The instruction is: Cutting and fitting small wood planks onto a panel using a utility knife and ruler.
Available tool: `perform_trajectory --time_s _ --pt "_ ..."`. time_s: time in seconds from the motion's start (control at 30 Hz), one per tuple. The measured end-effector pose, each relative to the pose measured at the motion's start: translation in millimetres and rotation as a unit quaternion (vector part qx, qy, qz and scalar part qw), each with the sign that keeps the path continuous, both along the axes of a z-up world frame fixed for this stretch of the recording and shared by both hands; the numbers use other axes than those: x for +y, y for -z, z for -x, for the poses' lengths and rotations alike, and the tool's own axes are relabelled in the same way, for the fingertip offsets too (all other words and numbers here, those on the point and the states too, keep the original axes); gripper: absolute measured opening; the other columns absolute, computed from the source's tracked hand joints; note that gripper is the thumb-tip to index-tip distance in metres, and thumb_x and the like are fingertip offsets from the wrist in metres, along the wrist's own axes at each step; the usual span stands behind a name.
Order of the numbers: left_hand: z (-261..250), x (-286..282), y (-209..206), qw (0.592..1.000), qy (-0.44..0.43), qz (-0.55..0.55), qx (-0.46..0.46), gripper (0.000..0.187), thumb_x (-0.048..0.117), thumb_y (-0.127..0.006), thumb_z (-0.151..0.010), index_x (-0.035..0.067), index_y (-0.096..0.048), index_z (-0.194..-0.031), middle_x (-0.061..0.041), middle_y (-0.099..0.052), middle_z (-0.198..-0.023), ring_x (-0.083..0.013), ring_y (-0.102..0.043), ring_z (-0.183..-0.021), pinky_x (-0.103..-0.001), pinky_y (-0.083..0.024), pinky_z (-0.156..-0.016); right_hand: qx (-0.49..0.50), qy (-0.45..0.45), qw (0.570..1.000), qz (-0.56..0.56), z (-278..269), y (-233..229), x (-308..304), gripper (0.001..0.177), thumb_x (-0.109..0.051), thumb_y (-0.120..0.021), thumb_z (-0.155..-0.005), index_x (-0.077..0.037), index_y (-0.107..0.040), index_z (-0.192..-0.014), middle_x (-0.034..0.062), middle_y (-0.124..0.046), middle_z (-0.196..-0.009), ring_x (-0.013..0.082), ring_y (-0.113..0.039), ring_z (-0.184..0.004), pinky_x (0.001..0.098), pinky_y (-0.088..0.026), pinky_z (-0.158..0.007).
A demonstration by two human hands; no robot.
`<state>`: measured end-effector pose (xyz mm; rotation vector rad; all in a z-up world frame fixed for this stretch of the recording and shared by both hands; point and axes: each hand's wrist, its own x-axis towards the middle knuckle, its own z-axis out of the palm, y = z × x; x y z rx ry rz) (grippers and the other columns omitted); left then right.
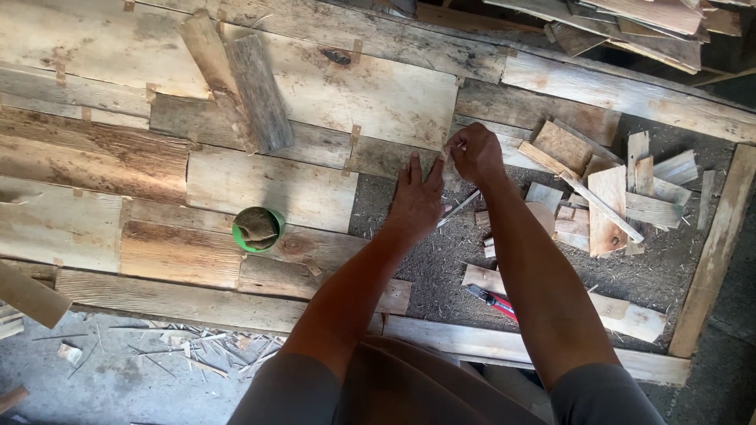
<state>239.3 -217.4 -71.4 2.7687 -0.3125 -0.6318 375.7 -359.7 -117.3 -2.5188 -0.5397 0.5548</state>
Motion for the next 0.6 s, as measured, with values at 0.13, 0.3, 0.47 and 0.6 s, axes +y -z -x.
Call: perform_trajectory --time_s 0.13,0.3,0.47,0.6 --pt "-3.3 -0.6 -2.3 1.000 0.009 -0.014 -0.013 0.075 0.056 -0.050 -0.102 -0.001 -0.044 -0.151 -0.020 -0.017 -0.167 -0.0592 -0.017 -0.148 -0.067 -0.027 -0.117 -0.009 0.002 1.000 -0.005 2.4 3.7 -1.3 0.010 -0.013 -0.081 -0.087 -0.005 -0.076 -0.087 0.0186 -0.067 -0.104 0.0287 -0.071 -0.087 0.0404 -0.059 -0.075" --pt "-6.6 -1.6 -2.8 1.000 0.004 -0.015 0.000 0.075 0.056 -0.053 -0.099 0.002 -0.046 -0.150 -0.020 -0.020 -0.165 -0.0593 -0.018 -0.146 -0.067 -0.029 -0.115 -0.053 0.008 0.996 -0.068 7.5 -0.5 0.0 0.013 -0.010 -0.084 -0.083 -0.005 -0.072 -0.084 0.0182 -0.066 -0.097 0.0306 -0.069 -0.085 0.0408 -0.057 -0.073" --pt "-5.4 -0.1 -4.9 1.000 0.001 -0.012 -0.001 0.074 0.055 -0.054 -0.099 0.002 -0.047 -0.150 -0.020 -0.020 -0.166 -0.0595 -0.019 -0.147 -0.067 -0.030 -0.115 -0.051 0.035 0.998 -0.031 0.4 -1.5 2.3 0.023 -0.008 -0.087 -0.078 -0.003 -0.064 -0.079 0.0161 -0.065 -0.087 0.0289 -0.066 -0.078 0.0405 -0.055 -0.068" --pt "-6.0 -0.5 -8.8 1.000 0.000 -0.014 0.002 0.073 0.055 -0.054 -0.098 0.003 -0.047 -0.149 -0.019 -0.020 -0.166 -0.0596 -0.019 -0.147 -0.067 -0.030 -0.115 0.030 0.087 0.994 -0.058 -9.6 -0.3 -3.6 0.040 -0.023 -0.098 -0.070 -0.005 -0.062 -0.074 0.0101 -0.068 -0.077 0.0223 -0.066 -0.070 0.0377 -0.054 -0.064"
